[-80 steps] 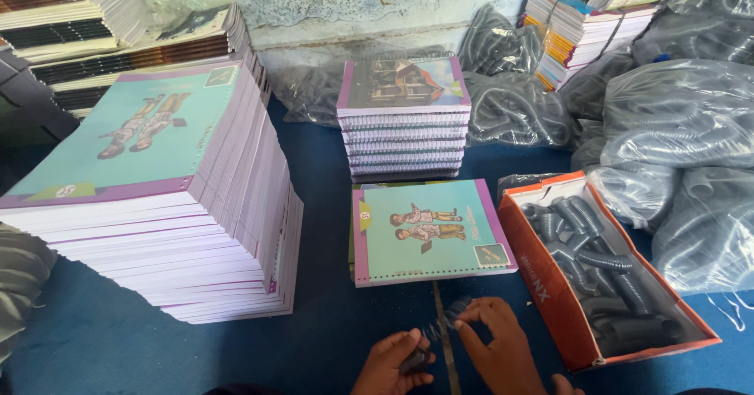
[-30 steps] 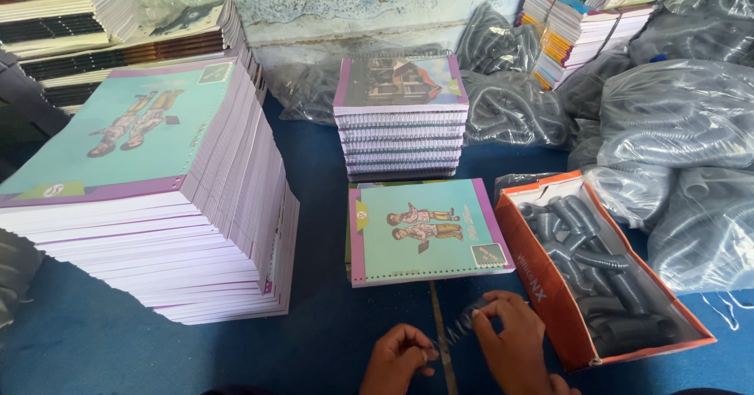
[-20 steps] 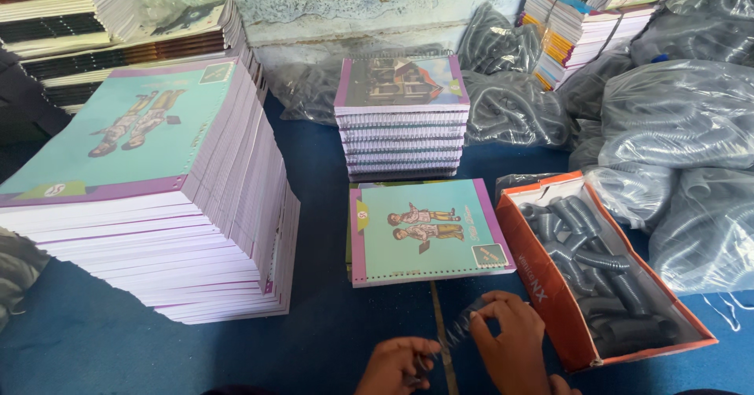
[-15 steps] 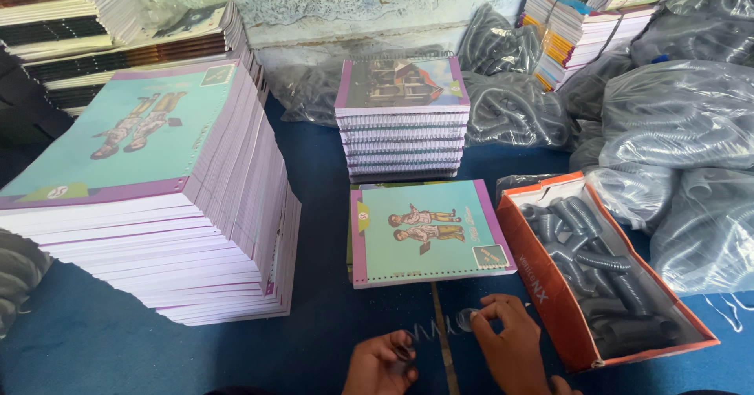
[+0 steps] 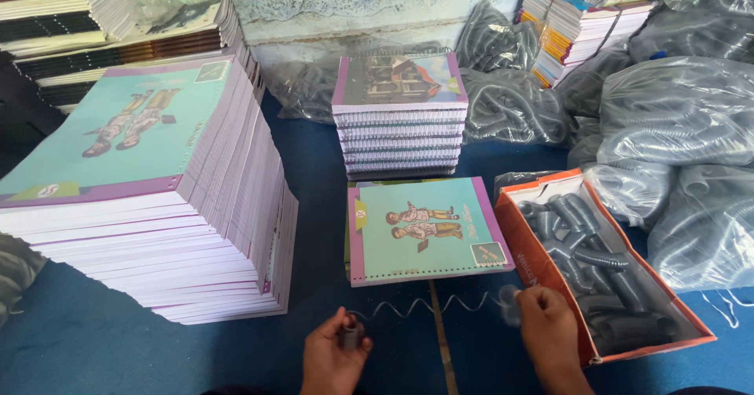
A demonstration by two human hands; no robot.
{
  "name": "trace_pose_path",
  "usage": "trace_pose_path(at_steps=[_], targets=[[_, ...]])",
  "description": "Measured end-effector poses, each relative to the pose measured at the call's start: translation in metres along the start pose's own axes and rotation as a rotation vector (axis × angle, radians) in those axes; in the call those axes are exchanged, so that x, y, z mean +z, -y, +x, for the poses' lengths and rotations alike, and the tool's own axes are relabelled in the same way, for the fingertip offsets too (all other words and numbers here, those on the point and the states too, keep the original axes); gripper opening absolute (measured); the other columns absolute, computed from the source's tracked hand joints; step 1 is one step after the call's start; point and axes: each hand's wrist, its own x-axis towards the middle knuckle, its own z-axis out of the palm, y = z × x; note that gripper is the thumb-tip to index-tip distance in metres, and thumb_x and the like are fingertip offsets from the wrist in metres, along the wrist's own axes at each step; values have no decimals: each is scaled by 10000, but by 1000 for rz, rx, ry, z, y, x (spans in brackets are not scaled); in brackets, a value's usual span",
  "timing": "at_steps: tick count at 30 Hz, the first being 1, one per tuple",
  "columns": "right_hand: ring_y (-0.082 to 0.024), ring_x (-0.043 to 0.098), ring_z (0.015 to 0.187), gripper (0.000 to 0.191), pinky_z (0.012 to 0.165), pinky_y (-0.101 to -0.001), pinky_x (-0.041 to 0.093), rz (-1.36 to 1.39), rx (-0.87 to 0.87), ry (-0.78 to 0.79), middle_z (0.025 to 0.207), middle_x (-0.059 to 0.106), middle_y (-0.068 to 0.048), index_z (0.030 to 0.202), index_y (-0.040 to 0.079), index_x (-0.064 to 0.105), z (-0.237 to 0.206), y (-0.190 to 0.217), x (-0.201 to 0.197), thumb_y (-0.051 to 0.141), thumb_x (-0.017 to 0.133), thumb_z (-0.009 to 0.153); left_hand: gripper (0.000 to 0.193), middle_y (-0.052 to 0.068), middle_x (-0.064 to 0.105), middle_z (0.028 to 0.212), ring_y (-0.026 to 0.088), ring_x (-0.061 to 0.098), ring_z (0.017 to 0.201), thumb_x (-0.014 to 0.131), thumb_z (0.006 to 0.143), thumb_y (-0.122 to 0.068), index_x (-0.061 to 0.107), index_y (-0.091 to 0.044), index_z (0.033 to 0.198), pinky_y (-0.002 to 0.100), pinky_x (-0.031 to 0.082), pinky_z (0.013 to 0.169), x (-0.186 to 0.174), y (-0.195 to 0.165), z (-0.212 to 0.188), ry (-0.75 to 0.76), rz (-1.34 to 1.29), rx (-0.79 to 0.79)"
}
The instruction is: The person assembles spiral-bound notebooks by hand. They insert a plastic spiral coil into the punched holes of a notebook cover and pages, then place the completed notebook onto a stack. The person repeats this process for multiple notebooks.
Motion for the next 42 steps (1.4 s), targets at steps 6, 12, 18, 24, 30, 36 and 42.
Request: trace_pose_path(at_steps=[6,12,18,24,30,36,42], targets=[[-99,461,545,213,479,-293,362,138,85,-72,650,544,-30,857,-29,688,10,-4,-7,171,669,929,174,7,575,802,193,565,799,618,964,-248,569,-145,833,404,440,758,-12,-28,1,-100,-142,116],[-200,522,656,235,599,-365,407,35,57,-23,764,573,-101,864,-39,689,2,-2,-4,185,711,933,184,41,597,820,197,605,817,620,962,-245,577,-104,851,407,482,742,-10,-23,1,-104,-73,121],[-244,669,899,149,839,-382,523,-160,-270,81,921,681,-104,798,-1,688,-26,8,18,137,745,801,221,111,649,842,225,693,841,672,941,-264,628,-47,934,363,566,603,10,34,-4,60,487,-21],[-199,727,899,130,808,-336,576,-154,-374,314,932,738,-77,808,46,737,-51,21,29,147,800,757,278,127,648,892,215,697,824,711,975,-298,644,-30,1006,355,606,637,11,79,3,180,662,-215],[-233,710,1019,377,883,-361,548,-153,-447,374,1106,710,-78,1129,128,725,-62,32,27,182,788,760,316,162,655,939,238,713,814,588,1014,-267,653,29,1103,380,627,632,4,80,13,198,565,-239],[-278,579,1203,242,1005,-427,423,-289,-856,528,1239,662,-103,1023,151,833,-66,22,30,261,810,809,257,118,716,987,210,700,822,584,1012,-211,659,10,1121,356,599,610,-2,91,18,291,602,-231],[-264,568,1224,219,1024,-444,397,-359,-843,551,1252,668,-85,933,170,844,-60,9,37,324,850,777,199,101,683,923,186,691,820,606,1016,-232,645,-43,1064,344,582,585,-13,98,32,382,651,-206]])
